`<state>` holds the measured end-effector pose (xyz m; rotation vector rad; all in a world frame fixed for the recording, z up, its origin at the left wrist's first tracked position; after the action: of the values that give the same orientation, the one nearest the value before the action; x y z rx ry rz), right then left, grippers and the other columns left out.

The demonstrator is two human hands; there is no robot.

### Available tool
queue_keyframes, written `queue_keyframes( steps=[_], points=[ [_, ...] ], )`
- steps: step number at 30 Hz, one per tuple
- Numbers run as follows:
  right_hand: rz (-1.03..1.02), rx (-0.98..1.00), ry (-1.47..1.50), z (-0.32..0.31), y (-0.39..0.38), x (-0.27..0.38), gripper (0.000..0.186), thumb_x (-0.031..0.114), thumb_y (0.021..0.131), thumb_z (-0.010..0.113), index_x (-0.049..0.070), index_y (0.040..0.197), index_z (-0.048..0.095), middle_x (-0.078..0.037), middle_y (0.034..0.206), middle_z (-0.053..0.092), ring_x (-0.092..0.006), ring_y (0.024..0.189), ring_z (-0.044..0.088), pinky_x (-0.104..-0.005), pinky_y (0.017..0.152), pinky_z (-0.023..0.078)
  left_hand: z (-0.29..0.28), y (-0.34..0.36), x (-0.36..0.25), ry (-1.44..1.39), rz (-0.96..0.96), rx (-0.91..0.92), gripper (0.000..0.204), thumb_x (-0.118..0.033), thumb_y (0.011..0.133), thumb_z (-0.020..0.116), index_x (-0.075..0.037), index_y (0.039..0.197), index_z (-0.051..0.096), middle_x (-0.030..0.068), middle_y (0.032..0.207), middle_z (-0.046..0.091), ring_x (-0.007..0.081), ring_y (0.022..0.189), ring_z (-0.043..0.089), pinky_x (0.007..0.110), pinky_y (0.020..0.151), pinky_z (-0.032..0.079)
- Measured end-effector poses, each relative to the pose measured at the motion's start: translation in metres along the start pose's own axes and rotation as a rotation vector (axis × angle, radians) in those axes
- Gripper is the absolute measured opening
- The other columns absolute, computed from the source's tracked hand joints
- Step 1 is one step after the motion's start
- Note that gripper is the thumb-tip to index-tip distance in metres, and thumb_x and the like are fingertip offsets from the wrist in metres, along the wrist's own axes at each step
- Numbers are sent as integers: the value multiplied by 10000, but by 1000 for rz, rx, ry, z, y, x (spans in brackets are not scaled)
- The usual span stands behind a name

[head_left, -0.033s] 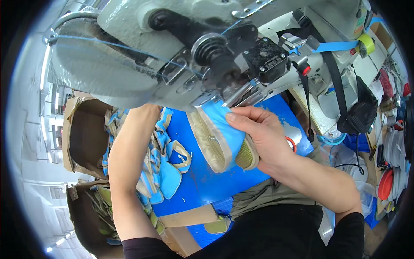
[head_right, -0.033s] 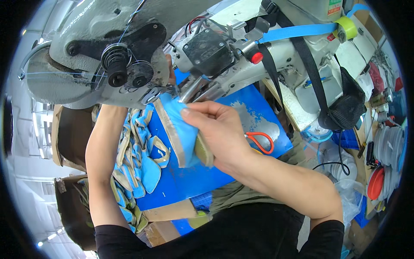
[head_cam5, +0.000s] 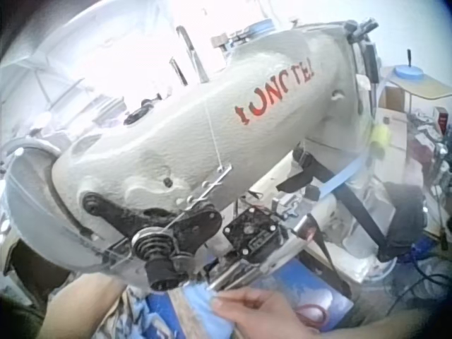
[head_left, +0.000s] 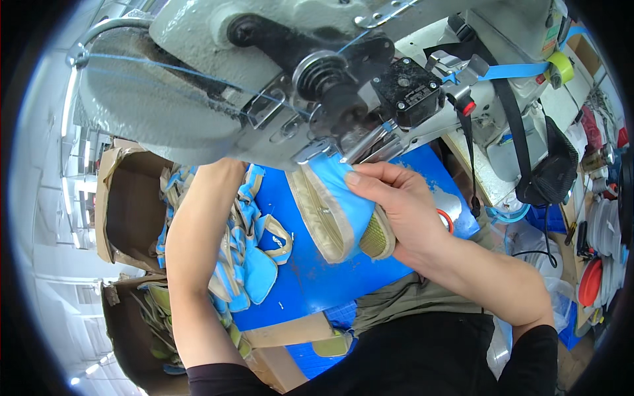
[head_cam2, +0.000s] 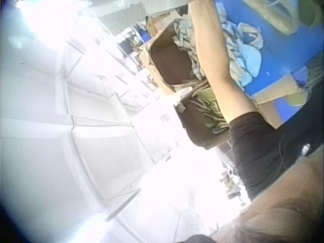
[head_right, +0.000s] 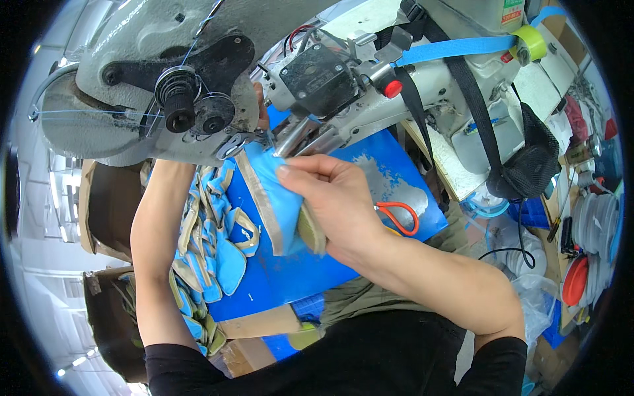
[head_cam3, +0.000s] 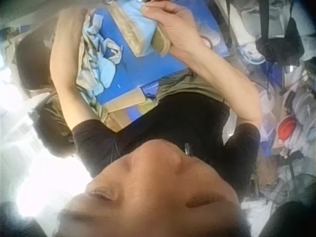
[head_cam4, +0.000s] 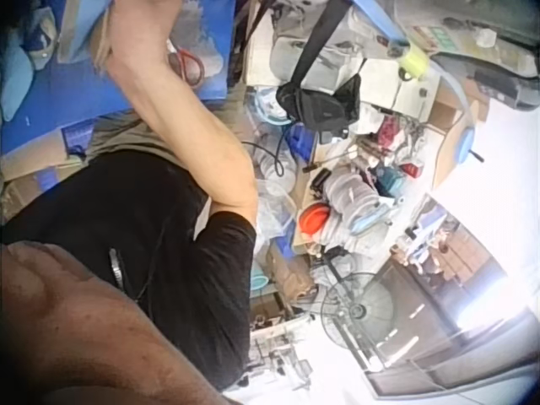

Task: The person sews the edges of small fabric pouches using a sewing machine. They pick up pouches from a pile, align the edges, and guide them through the machine. The person also uses scissors to trim threads and inspects the finished pouches.

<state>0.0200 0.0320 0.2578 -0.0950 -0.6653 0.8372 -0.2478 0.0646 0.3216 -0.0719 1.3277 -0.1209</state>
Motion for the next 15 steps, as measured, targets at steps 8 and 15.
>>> queue_keyframes(
  steps=[8,15],
  points=[
    [47,-15,-10,4,-2,3,250,113,919,784,-27,1108,698,-89,999,722,-128,866,696,-277,764,577,-2,1,3,476,92,-100,203,-204,942,715,-60,1068,648,77,990,694,184,873,661,332,788,536],
    [73,91,-62,-9,-2,13,275,125,935,772,-16,1163,711,-92,1024,755,-126,866,715,-267,767,577,64,-75,66,178,455,-731,176,-192,918,771,-85,939,632,14,849,672,114,766,622,268,710,495]
  ],
)
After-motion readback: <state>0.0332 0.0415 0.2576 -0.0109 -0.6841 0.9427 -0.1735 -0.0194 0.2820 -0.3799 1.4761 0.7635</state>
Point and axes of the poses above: each hand's wrist, its own y-axis towards the middle knuckle, its own z-axis out of the palm, x = y × z, the point moved 1 cm from there along y, towards the middle knuckle
